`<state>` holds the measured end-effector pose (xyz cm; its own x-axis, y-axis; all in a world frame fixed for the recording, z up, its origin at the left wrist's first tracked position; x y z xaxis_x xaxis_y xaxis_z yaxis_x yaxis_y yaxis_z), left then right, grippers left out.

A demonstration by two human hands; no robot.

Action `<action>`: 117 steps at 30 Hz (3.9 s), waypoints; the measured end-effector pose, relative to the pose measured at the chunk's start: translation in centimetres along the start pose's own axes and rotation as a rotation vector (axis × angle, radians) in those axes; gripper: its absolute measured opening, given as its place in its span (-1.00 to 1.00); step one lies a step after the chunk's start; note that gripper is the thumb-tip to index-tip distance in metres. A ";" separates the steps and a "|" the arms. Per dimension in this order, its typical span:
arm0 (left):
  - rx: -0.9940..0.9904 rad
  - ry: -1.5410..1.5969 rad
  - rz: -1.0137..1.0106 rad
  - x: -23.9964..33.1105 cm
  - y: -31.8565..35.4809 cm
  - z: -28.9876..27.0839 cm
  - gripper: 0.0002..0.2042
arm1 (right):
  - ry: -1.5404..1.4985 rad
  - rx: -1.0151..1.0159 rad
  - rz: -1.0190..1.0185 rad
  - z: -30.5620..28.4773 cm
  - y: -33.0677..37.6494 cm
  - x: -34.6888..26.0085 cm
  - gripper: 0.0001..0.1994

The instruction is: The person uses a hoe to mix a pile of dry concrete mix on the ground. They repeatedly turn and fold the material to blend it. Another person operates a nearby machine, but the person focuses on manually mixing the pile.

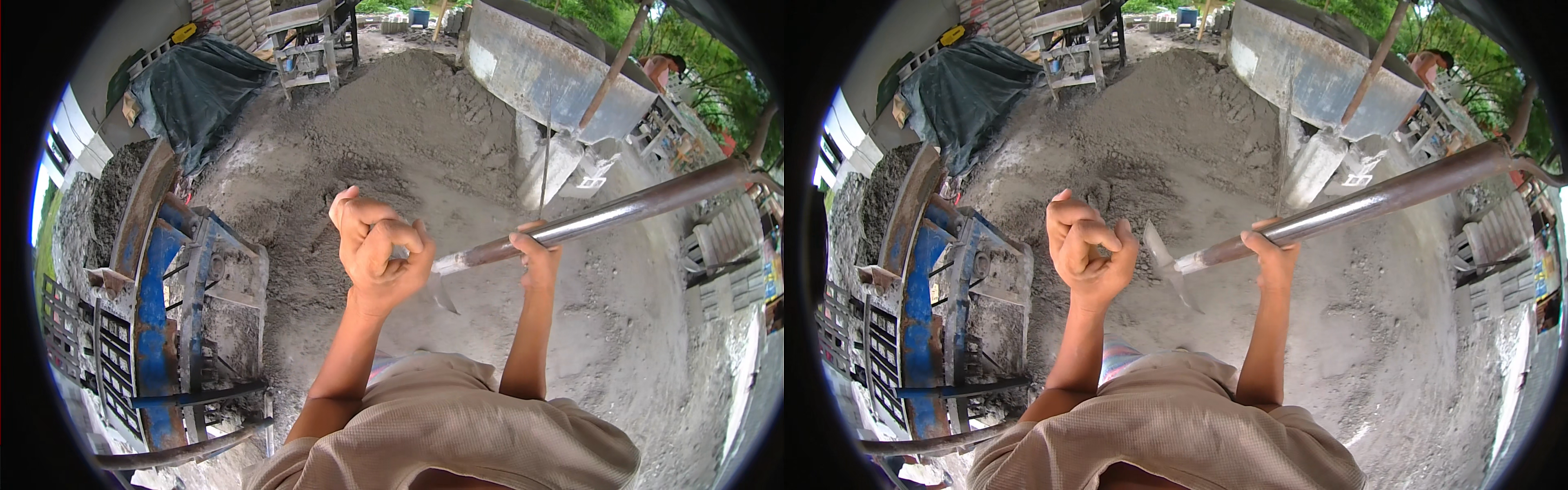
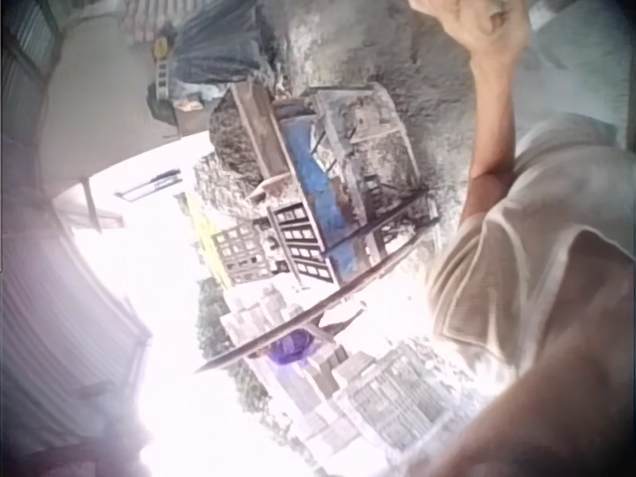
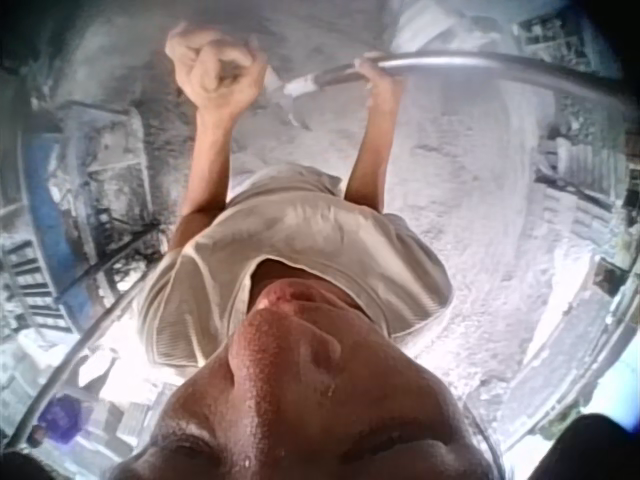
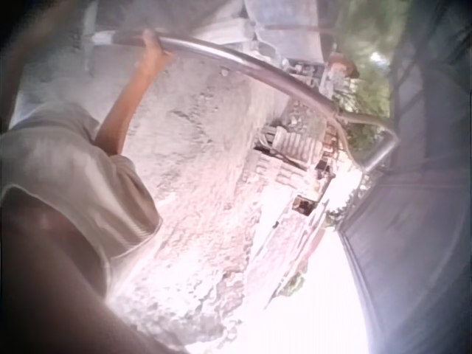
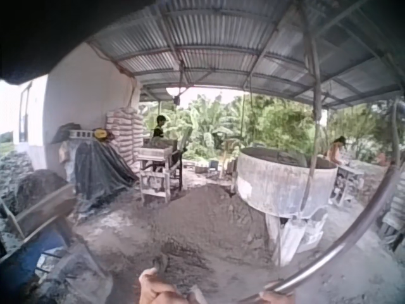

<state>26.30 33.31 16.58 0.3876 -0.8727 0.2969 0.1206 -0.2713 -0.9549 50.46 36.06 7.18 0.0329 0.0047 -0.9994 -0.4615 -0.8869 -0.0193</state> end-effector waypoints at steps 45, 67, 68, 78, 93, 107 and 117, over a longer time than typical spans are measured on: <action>-0.508 0.973 -1.070 -45.7 -7.1 12.9 -0.83 | 0.281 -0.586 -0.740 35.4 -31.3 -13.3 -0.60; 1.228 0.440 -0.646 -50.2 -3.2 10.1 -0.89 | 0.532 -0.843 -0.256 19.3 -50.0 12.0 -0.62; 1.244 0.435 -0.627 -49.8 -3.1 10.6 -0.90 | 0.531 -0.877 -0.266 19.6 -50.9 11.1 -0.62; 1.515 0.156 -0.496 -46.6 -2.1 9.0 -0.87 | -0.472 -0.618 -0.548 27.8 -51.4 0.6 -0.66; 1.571 0.200 -0.300 -40.7 1.1 -0.8 -0.80 | -0.342 -0.603 0.029 31.8 -48.7 0.5 -0.67; 1.543 0.173 -0.312 -39.0 1.7 -3.7 -0.77 | 0.046 -0.963 0.448 31.6 -42.0 9.5 -0.69; 1.623 0.223 -0.344 -40.2 2.2 -0.2 -0.78 | -0.098 -0.816 0.480 33.0 -33.9 14.5 -0.75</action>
<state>10.84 67.72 2.52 0.0322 -0.9411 0.3365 0.9782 0.0988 0.1829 37.36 81.41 -7.52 -0.0907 -0.4380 -0.8944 0.3559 -0.8531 0.3816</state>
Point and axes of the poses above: each hand's wrist, its own y-axis away from the middle knuckle, its own z-axis out of the palm, x = y × z, the point moved 3 cm from there along -y, towards the middle knuckle, and after that the axes turned 13 degrees about y, right-handed, at the moved point
